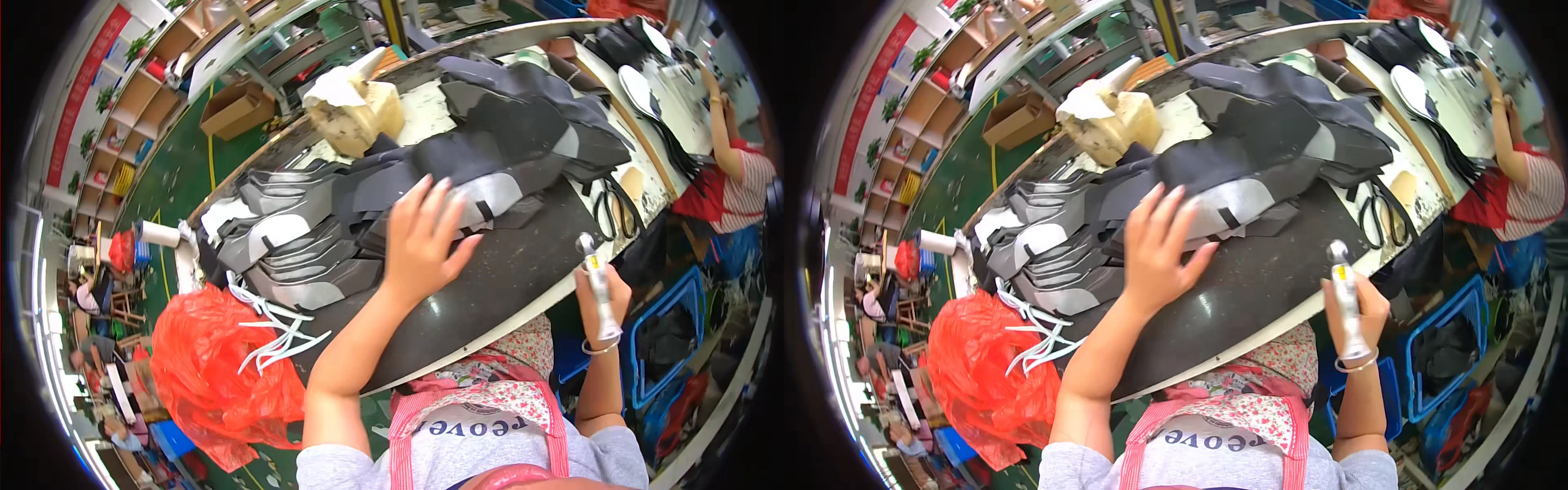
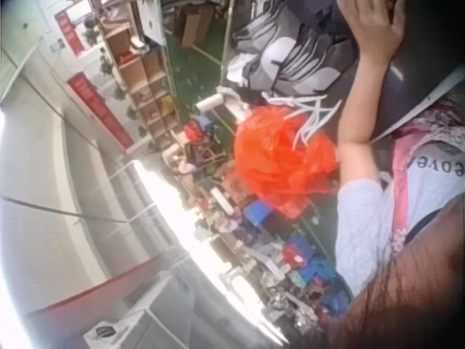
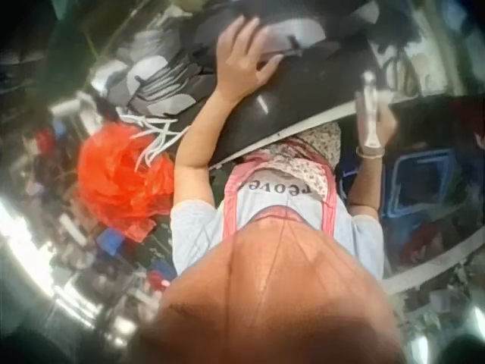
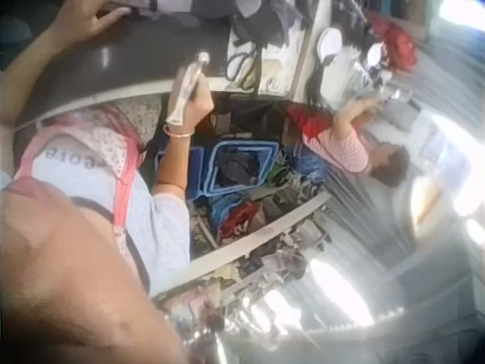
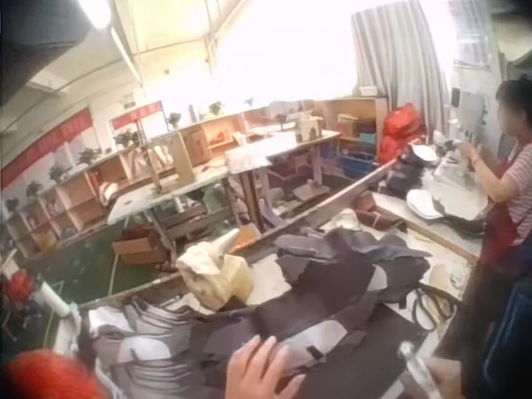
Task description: The person takes shoe upper pieces from a stack, folds down their edges by hand, and taps the folds flat with a metal hammer on the work surface before placing them aside.
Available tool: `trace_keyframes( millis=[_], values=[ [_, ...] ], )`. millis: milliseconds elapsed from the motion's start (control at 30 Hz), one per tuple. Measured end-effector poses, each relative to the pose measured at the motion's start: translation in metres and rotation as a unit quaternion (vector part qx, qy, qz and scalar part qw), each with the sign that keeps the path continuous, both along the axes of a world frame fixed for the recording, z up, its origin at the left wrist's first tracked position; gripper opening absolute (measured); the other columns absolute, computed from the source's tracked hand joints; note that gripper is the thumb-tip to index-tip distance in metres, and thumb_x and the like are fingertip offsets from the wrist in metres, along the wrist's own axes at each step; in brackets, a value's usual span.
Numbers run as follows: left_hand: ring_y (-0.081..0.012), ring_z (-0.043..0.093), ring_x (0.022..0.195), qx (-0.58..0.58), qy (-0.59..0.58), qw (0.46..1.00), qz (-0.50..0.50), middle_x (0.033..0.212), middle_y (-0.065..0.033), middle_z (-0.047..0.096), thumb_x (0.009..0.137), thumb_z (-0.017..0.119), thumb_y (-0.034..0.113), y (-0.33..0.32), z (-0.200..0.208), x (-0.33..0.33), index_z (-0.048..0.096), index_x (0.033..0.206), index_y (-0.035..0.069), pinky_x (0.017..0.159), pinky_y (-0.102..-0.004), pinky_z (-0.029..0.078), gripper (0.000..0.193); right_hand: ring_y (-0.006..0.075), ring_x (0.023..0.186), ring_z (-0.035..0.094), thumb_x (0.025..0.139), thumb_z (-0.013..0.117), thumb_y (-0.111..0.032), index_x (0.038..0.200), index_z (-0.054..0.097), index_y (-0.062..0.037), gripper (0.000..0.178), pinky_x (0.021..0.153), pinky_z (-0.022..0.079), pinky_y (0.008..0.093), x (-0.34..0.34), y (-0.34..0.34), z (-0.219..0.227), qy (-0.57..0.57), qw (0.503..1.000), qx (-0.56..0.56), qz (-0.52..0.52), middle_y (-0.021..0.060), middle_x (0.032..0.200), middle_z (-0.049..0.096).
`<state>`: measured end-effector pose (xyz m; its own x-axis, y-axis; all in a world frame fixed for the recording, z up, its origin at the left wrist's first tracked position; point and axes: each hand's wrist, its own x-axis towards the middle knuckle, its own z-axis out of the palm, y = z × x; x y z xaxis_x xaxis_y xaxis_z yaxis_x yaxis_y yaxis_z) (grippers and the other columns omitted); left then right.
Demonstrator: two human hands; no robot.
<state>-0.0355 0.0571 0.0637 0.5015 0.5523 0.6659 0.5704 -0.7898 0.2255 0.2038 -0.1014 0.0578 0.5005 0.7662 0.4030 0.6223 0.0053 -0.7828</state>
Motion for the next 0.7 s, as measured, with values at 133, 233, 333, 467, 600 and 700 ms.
trace_keyframes(
  millis=[133,233,333,467,600,700],
  values=[
    [-0.0370,0.045,0.122,-0.048,0.066,0.973,0.214,0.125,-0.0155,0.053,0.079,0.074,0.021,-0.021,-0.009,-0.113,0.060,0.114,0.004,0.104,-0.0480,0.036,0.042,0.0313,0.062,0.056,0.066,0.084,-0.012,0.073,0.053,-0.0033,0.033,0.063,0.047,0.0397,-0.049,0.059,0.022,-0.192,0.960,0.019,0.201,0.0117,0.068,0.055],
    [-0.0376,0.045,0.118,-0.120,0.119,0.948,0.269,0.122,-0.0182,0.052,0.077,0.077,0.028,-0.040,-0.019,-0.174,0.058,0.115,0.001,0.101,-0.0472,0.036,0.051,0.0320,0.086,0.055,0.060,0.066,-0.009,0.075,0.054,-0.0018,0.021,0.078,0.048,0.0402,-0.103,0.096,0.019,-0.255,0.915,0.036,0.310,0.0136,0.082,0.056],
    [-0.0370,0.047,0.118,-0.143,0.181,0.942,0.244,0.121,-0.0178,0.053,0.078,0.077,0.027,-0.050,-0.022,-0.183,0.058,0.115,0.001,0.100,-0.0459,0.038,0.049,0.0267,0.096,0.050,0.070,0.058,-0.016,0.070,0.061,-0.0044,0.012,0.085,0.041,0.0354,-0.148,0.131,-0.001,-0.376,0.863,0.060,0.331,0.0097,0.092,0.053],
    [-0.0375,0.052,0.113,-0.112,0.137,0.953,0.244,0.119,-0.0185,0.057,0.082,0.072,0.023,-0.027,-0.021,-0.194,0.059,0.113,-0.001,0.097,-0.0471,0.040,0.042,0.0273,0.099,0.048,0.070,0.058,-0.017,0.074,0.066,-0.0022,0.017,0.087,0.038,0.0402,-0.149,0.174,-0.048,-0.434,0.867,0.051,0.240,0.0107,0.097,0.054],
    [-0.0388,0.054,0.110,-0.079,0.107,0.950,0.282,0.112,-0.0218,0.061,0.085,0.069,0.023,0.038,-0.008,-0.220,0.058,0.112,-0.005,0.098,-0.0463,0.041,0.041,0.0270,0.098,0.048,0.069,0.059,-0.018,0.071,0.068,-0.0038,0.016,0.084,0.038,0.0398,-0.138,0.209,-0.050,-0.443,0.882,0.059,0.145,0.0084,0.094,0.054],
    [-0.0383,0.054,0.112,-0.141,0.186,0.907,0.351,0.118,-0.0238,0.060,0.086,0.067,0.031,0.074,-0.017,-0.250,0.058,0.118,-0.005,0.099,-0.0459,0.040,0.049,0.0260,0.097,0.047,0.071,0.059,-0.021,0.070,0.069,-0.0062,0.017,0.084,0.037,0.0389,-0.136,0.237,-0.051,-0.440,0.891,0.041,0.108,0.0067,0.092,0.054]
  ],
)
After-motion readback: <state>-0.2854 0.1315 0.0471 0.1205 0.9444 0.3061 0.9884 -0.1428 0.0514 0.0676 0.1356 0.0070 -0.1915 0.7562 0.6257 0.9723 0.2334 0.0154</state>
